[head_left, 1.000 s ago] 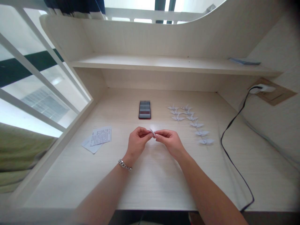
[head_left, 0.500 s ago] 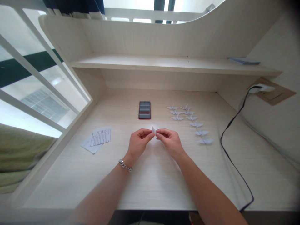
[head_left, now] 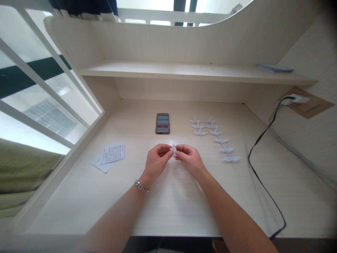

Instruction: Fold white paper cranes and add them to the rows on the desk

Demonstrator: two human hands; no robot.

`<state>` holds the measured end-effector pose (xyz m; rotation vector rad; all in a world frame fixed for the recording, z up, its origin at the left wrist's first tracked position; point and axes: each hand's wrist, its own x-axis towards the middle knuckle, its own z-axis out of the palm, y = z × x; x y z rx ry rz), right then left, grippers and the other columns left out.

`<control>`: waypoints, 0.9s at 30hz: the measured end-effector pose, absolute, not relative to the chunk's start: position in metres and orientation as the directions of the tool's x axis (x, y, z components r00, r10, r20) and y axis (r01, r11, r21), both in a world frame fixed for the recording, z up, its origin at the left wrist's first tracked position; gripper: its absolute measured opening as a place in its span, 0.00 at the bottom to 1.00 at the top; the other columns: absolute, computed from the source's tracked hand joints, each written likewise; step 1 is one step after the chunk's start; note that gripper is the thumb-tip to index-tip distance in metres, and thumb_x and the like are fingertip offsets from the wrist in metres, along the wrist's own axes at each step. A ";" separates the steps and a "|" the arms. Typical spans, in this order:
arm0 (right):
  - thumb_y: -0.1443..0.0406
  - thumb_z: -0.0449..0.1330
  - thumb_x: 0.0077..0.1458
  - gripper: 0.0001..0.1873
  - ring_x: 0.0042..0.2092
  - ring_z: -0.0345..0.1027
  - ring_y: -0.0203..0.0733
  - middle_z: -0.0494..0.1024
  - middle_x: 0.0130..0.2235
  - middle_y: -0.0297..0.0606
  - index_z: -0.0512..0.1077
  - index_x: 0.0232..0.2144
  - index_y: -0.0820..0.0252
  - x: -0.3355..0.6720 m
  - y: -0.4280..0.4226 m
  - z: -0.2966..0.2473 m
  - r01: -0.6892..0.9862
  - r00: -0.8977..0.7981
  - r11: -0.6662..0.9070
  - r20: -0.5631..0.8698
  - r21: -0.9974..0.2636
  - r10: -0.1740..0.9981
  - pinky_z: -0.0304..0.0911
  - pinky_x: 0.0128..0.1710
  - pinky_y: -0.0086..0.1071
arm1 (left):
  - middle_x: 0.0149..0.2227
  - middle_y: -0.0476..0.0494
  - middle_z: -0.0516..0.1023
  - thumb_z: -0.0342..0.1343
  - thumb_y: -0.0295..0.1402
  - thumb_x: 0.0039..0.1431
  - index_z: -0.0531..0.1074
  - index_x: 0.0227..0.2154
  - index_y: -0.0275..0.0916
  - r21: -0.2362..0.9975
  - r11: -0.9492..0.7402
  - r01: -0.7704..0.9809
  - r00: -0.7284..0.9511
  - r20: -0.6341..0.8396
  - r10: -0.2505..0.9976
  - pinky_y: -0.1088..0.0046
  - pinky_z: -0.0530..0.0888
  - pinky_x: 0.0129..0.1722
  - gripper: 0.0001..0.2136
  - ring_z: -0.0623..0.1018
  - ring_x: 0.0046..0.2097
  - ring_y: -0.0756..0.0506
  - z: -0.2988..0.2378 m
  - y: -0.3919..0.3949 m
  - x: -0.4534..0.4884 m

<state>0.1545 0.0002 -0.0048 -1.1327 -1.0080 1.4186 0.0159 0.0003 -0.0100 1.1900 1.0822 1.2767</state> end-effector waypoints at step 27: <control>0.57 0.62 0.45 0.13 0.28 0.66 0.37 0.74 0.26 0.36 0.73 0.28 0.61 0.159 0.000 -0.010 0.018 -0.080 0.045 0.044 -0.999 0.996 0.63 0.28 0.30 | 0.28 0.45 0.76 0.58 0.36 0.49 0.74 0.30 0.36 0.995 -0.097 0.030 0.087 0.094 0.992 0.75 0.70 0.31 0.09 0.73 0.30 0.49 -0.008 -0.001 0.013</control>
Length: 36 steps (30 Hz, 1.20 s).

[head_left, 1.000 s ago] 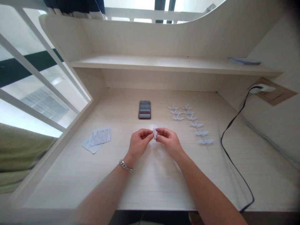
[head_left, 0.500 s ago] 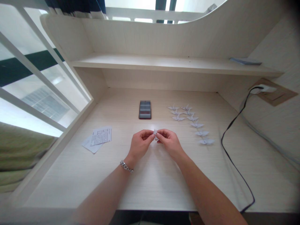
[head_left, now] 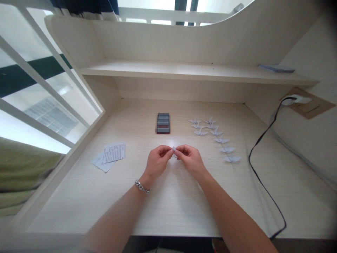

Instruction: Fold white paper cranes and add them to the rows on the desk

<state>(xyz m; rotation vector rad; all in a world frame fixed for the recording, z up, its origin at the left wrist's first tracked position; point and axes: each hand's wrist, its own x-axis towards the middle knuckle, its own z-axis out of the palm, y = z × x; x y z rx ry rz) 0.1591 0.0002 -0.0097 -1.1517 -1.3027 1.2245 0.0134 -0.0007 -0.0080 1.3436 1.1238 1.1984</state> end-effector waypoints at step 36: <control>0.61 0.60 0.46 0.10 0.26 0.64 0.35 0.73 0.24 0.36 0.73 0.26 0.63 0.162 0.000 -0.007 0.120 -0.099 0.056 0.045 -0.991 0.994 0.62 0.26 0.29 | 0.31 0.44 0.77 0.62 0.30 0.44 0.72 0.33 0.33 0.991 0.008 -0.133 0.169 0.015 0.985 0.73 0.73 0.37 0.11 0.76 0.34 0.49 -0.010 -0.001 0.015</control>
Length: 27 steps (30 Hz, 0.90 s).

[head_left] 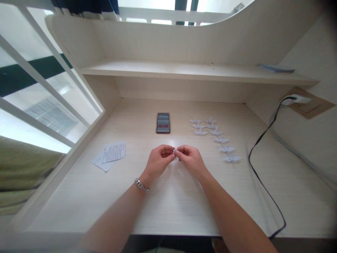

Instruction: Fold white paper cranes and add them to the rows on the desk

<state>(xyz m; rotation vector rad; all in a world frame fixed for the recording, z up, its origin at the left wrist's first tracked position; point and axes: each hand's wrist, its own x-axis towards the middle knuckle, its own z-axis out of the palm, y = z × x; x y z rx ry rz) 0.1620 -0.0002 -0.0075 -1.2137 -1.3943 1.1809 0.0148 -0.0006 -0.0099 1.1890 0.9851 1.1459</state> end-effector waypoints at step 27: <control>0.64 0.61 0.47 0.08 0.31 0.70 0.38 0.76 0.29 0.38 0.72 0.32 0.62 0.155 -0.008 -0.001 0.055 -0.027 0.144 0.142 -0.988 0.989 0.67 0.32 0.31 | 0.31 0.46 0.77 0.65 0.28 0.42 0.75 0.32 0.34 0.783 0.309 -0.541 0.240 -0.208 0.948 0.77 0.69 0.33 0.11 0.74 0.32 0.52 -0.005 0.001 0.016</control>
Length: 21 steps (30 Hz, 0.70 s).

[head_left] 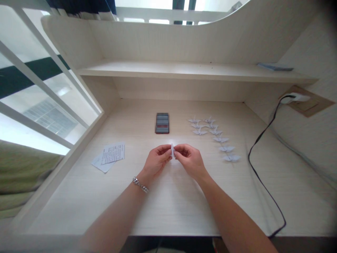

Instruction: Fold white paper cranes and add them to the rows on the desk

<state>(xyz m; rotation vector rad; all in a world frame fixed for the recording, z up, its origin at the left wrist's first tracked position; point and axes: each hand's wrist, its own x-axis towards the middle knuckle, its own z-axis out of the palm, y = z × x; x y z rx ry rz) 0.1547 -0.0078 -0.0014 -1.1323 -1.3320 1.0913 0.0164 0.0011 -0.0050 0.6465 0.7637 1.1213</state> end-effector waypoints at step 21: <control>0.63 0.61 0.44 0.07 0.28 0.67 0.36 0.74 0.26 0.35 0.72 0.27 0.62 0.167 -0.002 0.002 0.075 -0.181 0.061 0.046 -0.995 0.982 0.63 0.28 0.29 | 0.30 0.43 0.76 0.65 0.32 0.41 0.76 0.31 0.34 0.857 0.368 -0.360 0.338 -0.248 0.908 0.76 0.68 0.30 0.12 0.73 0.30 0.51 -0.001 -0.001 0.009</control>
